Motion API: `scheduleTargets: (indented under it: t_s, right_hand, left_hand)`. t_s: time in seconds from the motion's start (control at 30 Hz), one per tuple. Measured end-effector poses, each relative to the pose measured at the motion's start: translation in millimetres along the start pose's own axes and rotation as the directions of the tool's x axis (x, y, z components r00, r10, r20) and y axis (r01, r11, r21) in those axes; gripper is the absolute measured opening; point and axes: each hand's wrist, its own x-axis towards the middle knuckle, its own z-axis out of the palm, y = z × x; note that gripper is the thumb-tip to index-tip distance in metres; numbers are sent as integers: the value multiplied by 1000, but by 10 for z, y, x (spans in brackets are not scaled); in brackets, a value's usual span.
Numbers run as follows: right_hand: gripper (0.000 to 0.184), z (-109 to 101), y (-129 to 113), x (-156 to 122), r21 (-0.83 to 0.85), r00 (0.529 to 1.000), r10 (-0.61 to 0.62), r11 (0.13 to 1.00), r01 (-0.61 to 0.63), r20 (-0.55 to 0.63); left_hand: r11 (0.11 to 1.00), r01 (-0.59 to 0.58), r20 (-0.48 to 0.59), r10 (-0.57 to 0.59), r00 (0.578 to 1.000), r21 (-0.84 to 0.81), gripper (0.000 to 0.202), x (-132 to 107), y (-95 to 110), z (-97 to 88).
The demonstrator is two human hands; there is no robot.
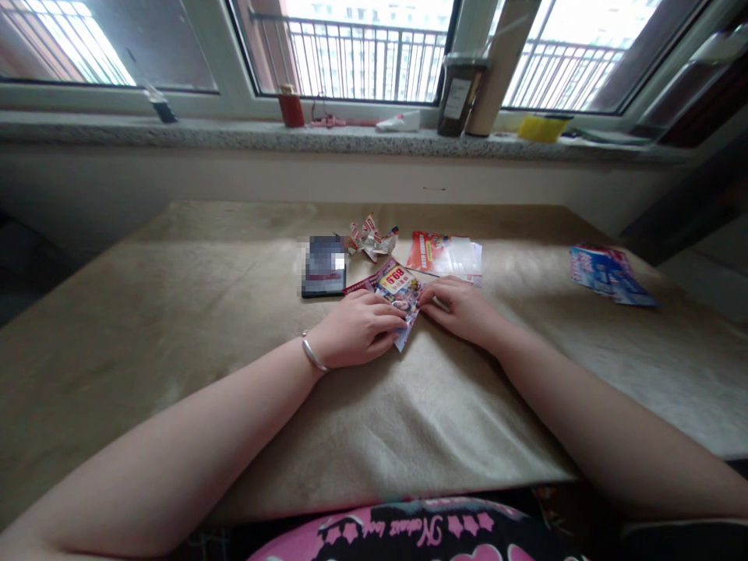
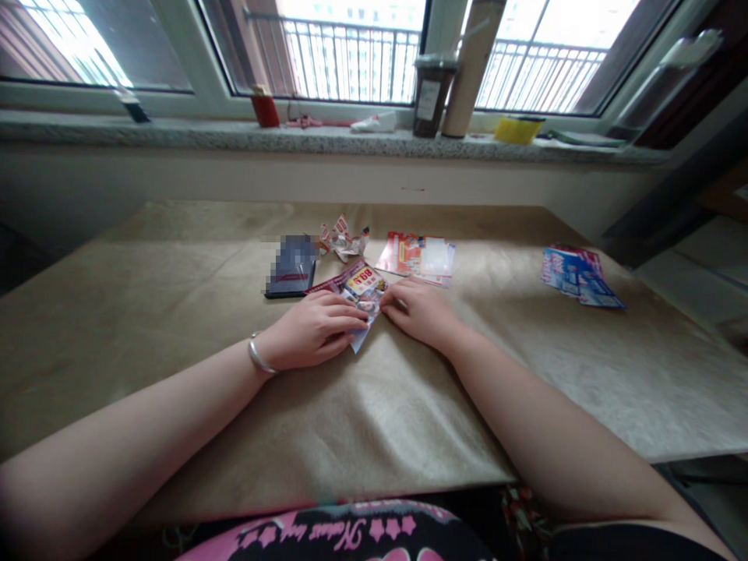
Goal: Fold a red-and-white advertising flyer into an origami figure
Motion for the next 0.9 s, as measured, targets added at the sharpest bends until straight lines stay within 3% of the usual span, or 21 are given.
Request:
scheduleTargets:
  t_s: [0.2,0.63,0.9]
  right_hand:
    - [7,47,26,-4,30,998,63,998,-62,-21]
    - [7,70,69,12,146,998,53,988,-48,-28]
    - [5,105,82,19,122,986,98,989,-82,-137]
  left_hand:
    - [1000,0,12,0,1000,2,29,7,-6,3]
    - [1000,-14,59,13,998,28,32,1,50,-6]
    - [999,-33,75,31,997,26,31,4,35,-7]
